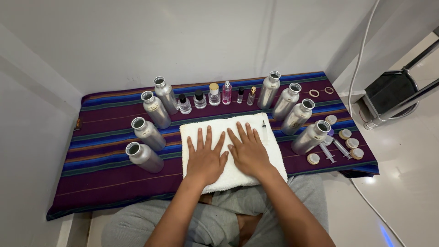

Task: Organizing and opening various perfume bottles and vials on a table

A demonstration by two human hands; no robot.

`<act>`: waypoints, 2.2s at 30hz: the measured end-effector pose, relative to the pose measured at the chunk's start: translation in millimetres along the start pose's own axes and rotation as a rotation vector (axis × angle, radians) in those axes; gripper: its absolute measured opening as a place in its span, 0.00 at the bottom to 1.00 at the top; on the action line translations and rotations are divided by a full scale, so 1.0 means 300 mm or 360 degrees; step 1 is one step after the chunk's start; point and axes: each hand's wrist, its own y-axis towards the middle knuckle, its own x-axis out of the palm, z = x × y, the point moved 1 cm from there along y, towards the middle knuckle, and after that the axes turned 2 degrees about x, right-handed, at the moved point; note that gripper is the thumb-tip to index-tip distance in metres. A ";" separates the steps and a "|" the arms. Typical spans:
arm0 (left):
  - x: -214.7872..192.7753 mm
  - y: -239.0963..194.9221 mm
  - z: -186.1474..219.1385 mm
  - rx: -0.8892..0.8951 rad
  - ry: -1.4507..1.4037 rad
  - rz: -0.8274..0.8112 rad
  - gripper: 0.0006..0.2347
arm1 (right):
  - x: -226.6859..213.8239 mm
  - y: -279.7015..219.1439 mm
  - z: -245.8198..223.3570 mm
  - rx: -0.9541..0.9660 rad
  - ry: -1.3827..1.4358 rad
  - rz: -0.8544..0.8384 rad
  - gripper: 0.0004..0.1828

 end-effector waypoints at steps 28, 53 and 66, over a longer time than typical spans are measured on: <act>0.020 -0.079 0.000 -0.0068 -0.0079 0.0091 0.32 | -0.035 -0.025 -0.019 0.0039 -0.0048 -0.0004 0.33; 0.050 -0.072 -0.015 -0.0055 -0.0083 0.0172 0.32 | -0.003 -0.011 -0.008 0.0022 -0.0051 0.0028 0.33; 0.054 -0.085 -0.010 -0.0064 -0.0089 0.0175 0.31 | 0.020 -0.004 0.003 0.0001 -0.0082 0.0058 0.34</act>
